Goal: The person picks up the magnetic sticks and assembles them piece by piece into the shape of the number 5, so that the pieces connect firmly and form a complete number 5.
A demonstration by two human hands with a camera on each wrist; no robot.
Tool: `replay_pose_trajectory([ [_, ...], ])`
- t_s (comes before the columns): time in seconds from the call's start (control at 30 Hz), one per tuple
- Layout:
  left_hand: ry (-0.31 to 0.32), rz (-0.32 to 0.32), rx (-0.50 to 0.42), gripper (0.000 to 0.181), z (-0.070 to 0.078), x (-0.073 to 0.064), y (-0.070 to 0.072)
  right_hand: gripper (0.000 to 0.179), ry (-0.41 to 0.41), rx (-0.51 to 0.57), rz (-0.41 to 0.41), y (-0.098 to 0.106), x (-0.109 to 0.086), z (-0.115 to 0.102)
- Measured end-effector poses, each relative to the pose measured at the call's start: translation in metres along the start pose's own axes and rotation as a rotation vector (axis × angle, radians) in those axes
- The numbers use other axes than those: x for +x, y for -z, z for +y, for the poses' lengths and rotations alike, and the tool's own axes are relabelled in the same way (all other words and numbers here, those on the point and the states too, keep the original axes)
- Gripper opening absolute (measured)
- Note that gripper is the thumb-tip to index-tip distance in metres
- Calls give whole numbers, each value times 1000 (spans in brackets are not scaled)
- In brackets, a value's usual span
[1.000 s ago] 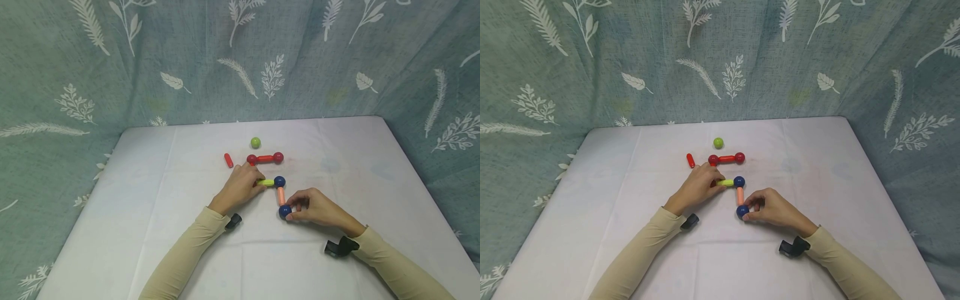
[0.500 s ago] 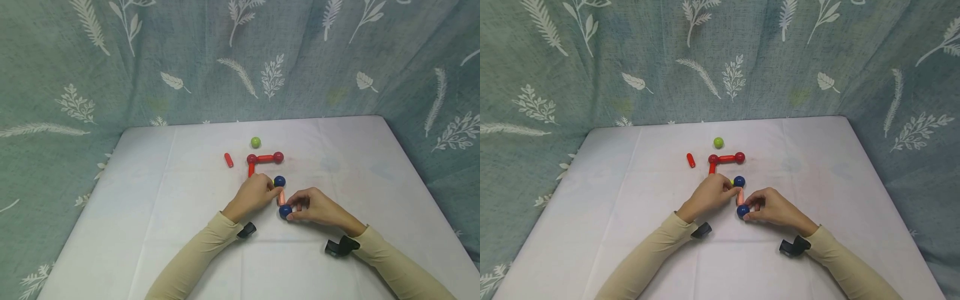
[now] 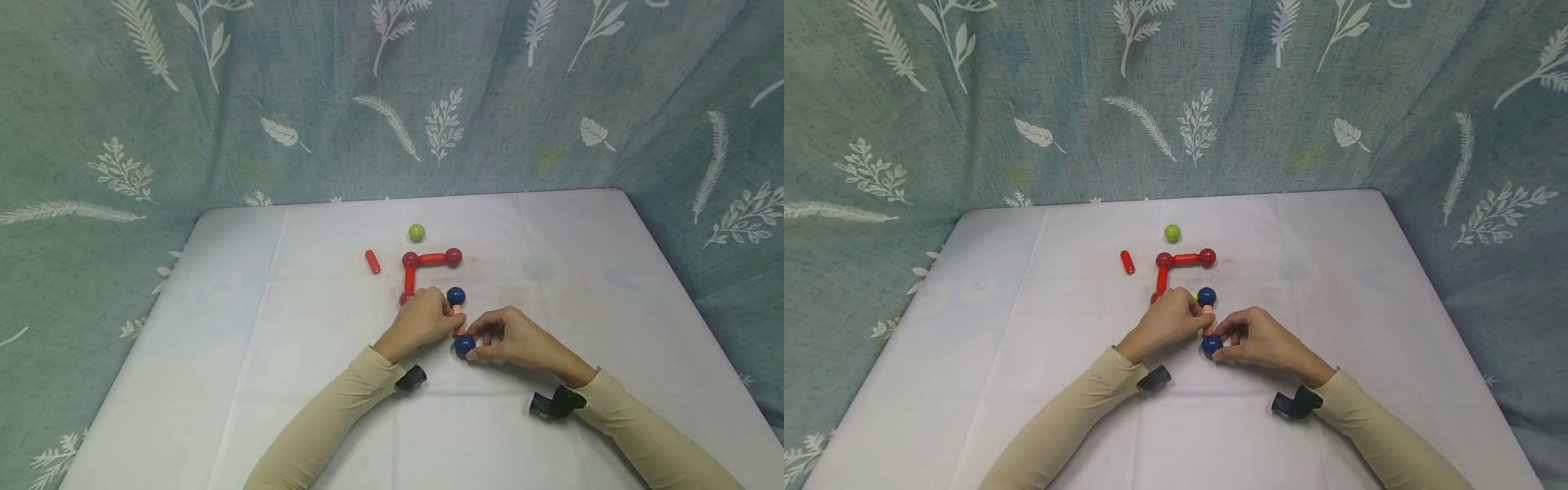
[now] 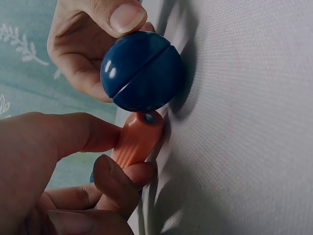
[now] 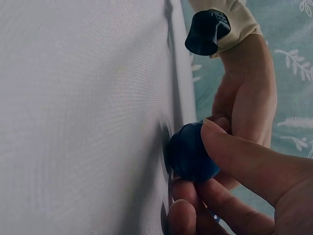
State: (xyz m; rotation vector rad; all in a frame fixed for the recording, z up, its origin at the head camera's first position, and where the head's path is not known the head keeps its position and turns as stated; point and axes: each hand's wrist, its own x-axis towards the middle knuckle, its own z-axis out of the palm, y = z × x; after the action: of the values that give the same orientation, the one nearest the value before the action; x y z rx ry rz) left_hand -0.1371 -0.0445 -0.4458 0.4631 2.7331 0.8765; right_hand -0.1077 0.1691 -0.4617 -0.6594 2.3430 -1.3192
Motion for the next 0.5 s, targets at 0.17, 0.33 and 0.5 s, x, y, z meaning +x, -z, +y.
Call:
replay_pose_trajectory([
  [0.17,3,-9,-41,47,-1,1,1,32,2,-1,11,-1,0,-1],
  [0.33,-7,-5,-54,48,-3,1,1,29,-3,-19,29,-4,1,-1],
  [0.5,-2,-11,-45,45,-2,0,2,29,-5,-30,37,-5,1,0],
])
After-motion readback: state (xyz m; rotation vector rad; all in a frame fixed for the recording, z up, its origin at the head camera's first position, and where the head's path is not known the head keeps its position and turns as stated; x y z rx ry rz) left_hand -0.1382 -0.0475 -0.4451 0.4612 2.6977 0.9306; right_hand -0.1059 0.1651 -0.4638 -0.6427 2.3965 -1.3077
